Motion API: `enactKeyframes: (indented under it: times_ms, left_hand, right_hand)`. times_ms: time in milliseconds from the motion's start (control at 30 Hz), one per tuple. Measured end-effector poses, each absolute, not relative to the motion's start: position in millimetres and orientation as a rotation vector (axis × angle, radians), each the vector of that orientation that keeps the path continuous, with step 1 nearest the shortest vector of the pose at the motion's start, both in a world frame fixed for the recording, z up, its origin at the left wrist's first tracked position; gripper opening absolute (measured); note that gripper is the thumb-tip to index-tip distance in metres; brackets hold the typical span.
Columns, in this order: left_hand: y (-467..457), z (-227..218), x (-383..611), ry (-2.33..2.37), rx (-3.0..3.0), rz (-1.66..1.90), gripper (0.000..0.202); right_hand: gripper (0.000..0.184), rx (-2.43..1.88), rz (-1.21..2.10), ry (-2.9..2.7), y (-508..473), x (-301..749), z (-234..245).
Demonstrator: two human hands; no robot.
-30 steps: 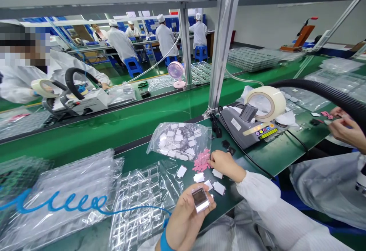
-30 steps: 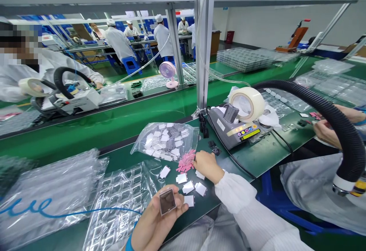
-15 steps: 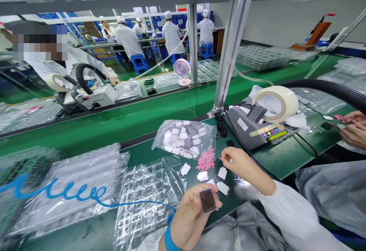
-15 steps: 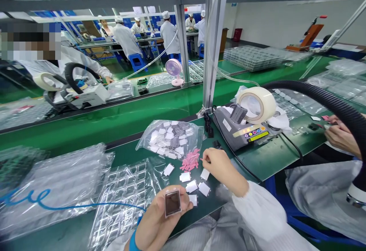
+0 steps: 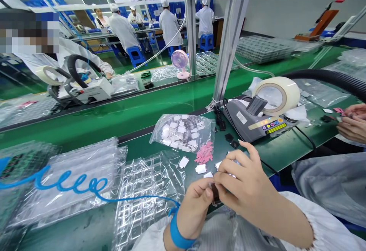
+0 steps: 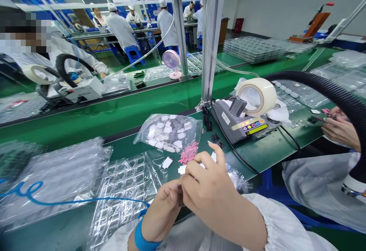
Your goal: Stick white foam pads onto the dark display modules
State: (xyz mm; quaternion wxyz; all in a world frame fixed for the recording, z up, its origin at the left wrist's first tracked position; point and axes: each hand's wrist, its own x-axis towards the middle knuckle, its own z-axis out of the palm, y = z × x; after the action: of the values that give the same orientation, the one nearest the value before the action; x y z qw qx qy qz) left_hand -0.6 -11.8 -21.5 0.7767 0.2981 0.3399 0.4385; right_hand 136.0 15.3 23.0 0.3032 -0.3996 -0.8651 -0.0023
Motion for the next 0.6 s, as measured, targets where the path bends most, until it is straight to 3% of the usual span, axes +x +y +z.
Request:
enactKeyframes:
  times_ms: [233, 367, 467, 600]
  left_hand:
    - [-12, -22, 0, 0.707, 0.559, 0.946, 0.04]
    - [-13, -32, -2, 0.634, 0.373, 0.916, 0.039]
    - [-14, -42, -7, 0.57, 0.26, 0.905, 0.039]
    - [-13, -46, -14, 0.525, 0.207, 0.91, 0.036]
  right_hand:
    - [0.027, -1.05, -0.02, -2.32, 10, 132, 21]
    - [0.023, -1.048, 0.211, -2.414, 21, 144, 19]
    - [0.02, -1.313, 0.428, -2.559, 54, 156, 9]
    - [0.016, -1.707, 0.354, -2.567, 119, 153, -27]
